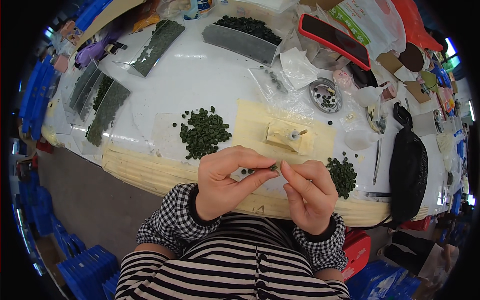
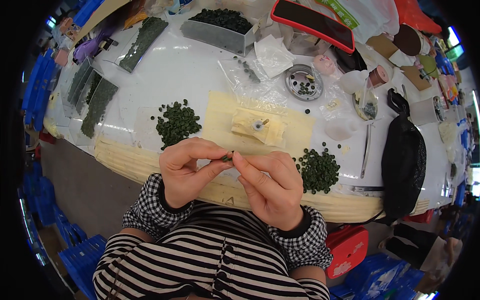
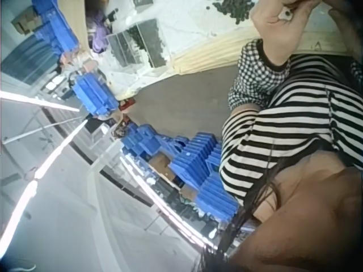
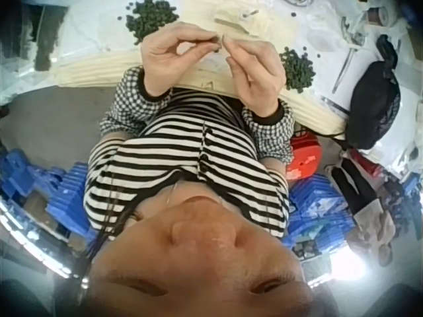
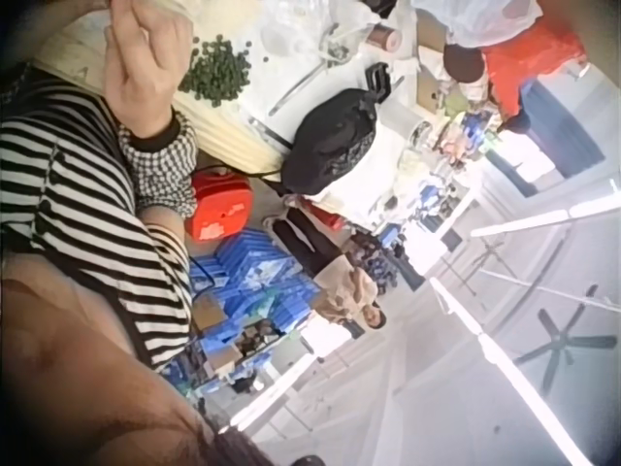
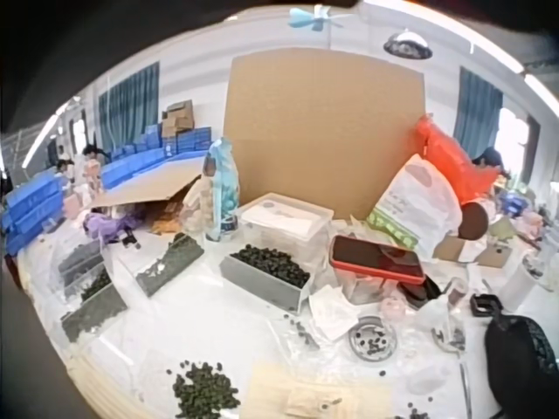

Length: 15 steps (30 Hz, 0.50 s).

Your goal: Assembling small green plastic components on a workbench.

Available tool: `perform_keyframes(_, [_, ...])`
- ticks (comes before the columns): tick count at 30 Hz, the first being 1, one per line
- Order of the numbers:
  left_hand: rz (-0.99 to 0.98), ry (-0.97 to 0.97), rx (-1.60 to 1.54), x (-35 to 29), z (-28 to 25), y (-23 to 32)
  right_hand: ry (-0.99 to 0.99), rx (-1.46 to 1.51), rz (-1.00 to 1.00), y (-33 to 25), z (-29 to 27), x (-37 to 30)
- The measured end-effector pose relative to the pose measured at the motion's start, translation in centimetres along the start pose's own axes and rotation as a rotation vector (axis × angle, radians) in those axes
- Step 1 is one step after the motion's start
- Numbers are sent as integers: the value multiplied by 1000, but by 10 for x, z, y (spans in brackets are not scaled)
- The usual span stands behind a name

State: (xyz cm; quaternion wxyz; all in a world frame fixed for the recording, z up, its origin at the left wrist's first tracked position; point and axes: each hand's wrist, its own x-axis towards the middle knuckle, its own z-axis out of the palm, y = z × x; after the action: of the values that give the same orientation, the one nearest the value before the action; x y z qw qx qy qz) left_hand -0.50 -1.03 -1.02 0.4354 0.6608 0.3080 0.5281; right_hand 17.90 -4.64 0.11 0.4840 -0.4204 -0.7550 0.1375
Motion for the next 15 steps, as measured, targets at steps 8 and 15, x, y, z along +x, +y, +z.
perform_keyframes(8, [67, 28, 50, 0, 1, -1, -15, 18, -12, 1, 1, 0])
perform_keyframes(15, [96, 46, 102, 0, 2, 2, -32, 21, -2, 1, 1, 0])
